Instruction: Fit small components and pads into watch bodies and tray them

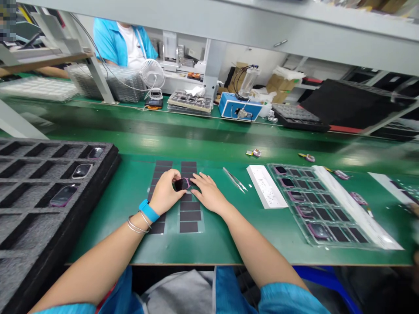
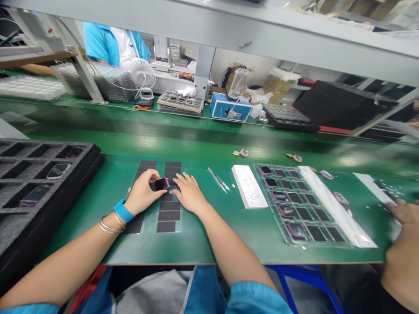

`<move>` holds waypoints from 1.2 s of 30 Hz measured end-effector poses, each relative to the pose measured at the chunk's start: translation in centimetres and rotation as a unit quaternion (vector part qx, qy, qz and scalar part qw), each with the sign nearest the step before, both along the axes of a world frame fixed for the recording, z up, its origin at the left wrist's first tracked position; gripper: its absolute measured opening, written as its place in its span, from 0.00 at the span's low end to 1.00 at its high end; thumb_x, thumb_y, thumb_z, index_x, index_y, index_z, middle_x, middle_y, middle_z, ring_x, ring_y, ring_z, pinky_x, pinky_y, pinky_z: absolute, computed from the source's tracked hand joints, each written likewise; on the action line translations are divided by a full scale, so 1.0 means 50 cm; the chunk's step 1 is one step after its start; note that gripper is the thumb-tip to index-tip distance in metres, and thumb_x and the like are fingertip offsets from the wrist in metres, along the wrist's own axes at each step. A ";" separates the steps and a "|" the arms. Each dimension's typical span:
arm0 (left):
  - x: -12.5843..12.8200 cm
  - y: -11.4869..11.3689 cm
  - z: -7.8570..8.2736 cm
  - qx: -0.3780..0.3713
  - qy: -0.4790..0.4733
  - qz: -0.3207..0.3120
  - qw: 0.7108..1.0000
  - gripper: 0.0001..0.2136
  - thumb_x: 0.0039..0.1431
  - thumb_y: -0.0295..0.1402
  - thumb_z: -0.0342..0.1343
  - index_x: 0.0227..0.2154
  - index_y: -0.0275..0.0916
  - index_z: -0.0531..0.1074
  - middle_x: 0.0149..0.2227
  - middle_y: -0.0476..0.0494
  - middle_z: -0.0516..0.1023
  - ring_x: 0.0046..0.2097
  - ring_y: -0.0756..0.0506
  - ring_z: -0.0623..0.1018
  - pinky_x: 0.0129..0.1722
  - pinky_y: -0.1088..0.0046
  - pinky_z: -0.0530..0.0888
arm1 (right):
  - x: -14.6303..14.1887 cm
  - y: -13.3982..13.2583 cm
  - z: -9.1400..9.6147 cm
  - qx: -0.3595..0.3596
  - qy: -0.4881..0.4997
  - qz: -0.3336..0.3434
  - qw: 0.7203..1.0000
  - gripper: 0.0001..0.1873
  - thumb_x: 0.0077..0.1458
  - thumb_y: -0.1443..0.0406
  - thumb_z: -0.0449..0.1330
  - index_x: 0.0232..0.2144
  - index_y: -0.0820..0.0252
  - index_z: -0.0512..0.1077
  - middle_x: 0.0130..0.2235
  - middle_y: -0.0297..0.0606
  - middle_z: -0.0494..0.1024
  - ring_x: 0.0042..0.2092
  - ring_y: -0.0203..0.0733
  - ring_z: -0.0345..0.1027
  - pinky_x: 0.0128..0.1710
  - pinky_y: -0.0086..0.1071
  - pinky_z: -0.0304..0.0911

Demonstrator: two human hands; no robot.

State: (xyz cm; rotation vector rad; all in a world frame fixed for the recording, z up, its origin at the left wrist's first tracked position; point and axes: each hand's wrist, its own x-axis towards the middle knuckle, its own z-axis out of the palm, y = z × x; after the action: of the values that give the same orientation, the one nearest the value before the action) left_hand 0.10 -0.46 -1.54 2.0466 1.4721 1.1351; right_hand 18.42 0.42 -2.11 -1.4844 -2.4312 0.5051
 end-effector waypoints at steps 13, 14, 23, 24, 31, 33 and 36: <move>0.000 -0.001 0.003 -0.003 0.003 0.005 1.000 0.18 0.41 0.25 0.63 0.33 0.41 0.61 0.33 0.50 0.68 0.36 0.47 0.70 0.37 0.68 0.69 | 0.003 -0.001 -0.001 0.002 0.012 0.000 1.000 0.23 0.59 0.62 0.52 0.56 0.57 0.62 0.62 0.39 0.56 0.65 0.48 0.42 0.63 0.49 0.40; 0.000 -0.001 0.003 -0.002 0.003 0.005 1.000 0.18 0.41 0.25 0.63 0.33 0.41 0.61 0.33 0.49 0.68 0.36 0.47 0.70 0.37 0.68 0.69 | 0.003 -0.001 -0.001 0.003 0.014 0.000 1.000 0.23 0.59 0.62 0.52 0.56 0.57 0.63 0.62 0.39 0.56 0.65 0.48 0.42 0.63 0.49 0.40; 0.000 -0.001 0.002 -0.003 0.004 0.006 1.000 0.18 0.41 0.25 0.63 0.33 0.41 0.61 0.33 0.50 0.68 0.36 0.47 0.70 0.37 0.69 0.69 | 0.002 -0.002 0.003 -0.003 0.011 0.000 1.000 0.23 0.59 0.62 0.52 0.56 0.57 0.62 0.62 0.39 0.56 0.65 0.48 0.42 0.63 0.49 0.39; 0.000 -0.001 0.002 -0.004 0.003 0.007 1.000 0.18 0.41 0.25 0.63 0.33 0.41 0.61 0.33 0.50 0.68 0.36 0.47 0.70 0.37 0.69 0.69 | 0.002 -0.002 0.003 -0.004 0.009 0.000 1.000 0.23 0.59 0.62 0.52 0.56 0.57 0.62 0.63 0.39 0.56 0.65 0.48 0.41 0.63 0.49 0.39; 0.000 -0.001 0.002 -0.004 0.003 0.006 1.000 0.18 0.41 0.25 0.63 0.33 0.41 0.61 0.33 0.49 0.68 0.35 0.47 0.70 0.37 0.68 0.69 | 0.001 -0.001 0.002 -0.002 0.009 0.001 1.000 0.23 0.59 0.62 0.52 0.56 0.58 0.62 0.62 0.39 0.56 0.65 0.48 0.42 0.63 0.49 0.40; 0.000 -0.001 0.002 -0.005 0.003 0.005 1.000 0.17 0.41 0.25 0.63 0.33 0.41 0.61 0.33 0.49 0.68 0.36 0.47 0.70 0.37 0.68 0.69 | 0.001 0.000 0.001 0.001 0.012 0.001 1.000 0.23 0.59 0.62 0.52 0.56 0.57 0.62 0.62 0.38 0.56 0.65 0.48 0.42 0.63 0.49 0.40; 0.000 -0.001 0.002 -0.006 0.000 0.004 1.000 0.17 0.41 0.26 0.63 0.33 0.41 0.61 0.34 0.49 0.68 0.36 0.47 0.70 0.38 0.68 0.69 | 0.002 0.000 0.000 0.000 0.011 0.000 1.000 0.23 0.59 0.62 0.52 0.56 0.58 0.62 0.63 0.39 0.56 0.65 0.49 0.42 0.63 0.49 0.40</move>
State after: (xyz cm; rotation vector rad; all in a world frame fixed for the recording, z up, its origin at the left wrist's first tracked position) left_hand 0.09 -0.52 -1.44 2.0356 1.4844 1.1266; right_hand 18.50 0.40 -2.13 -1.4698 -2.4148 0.5178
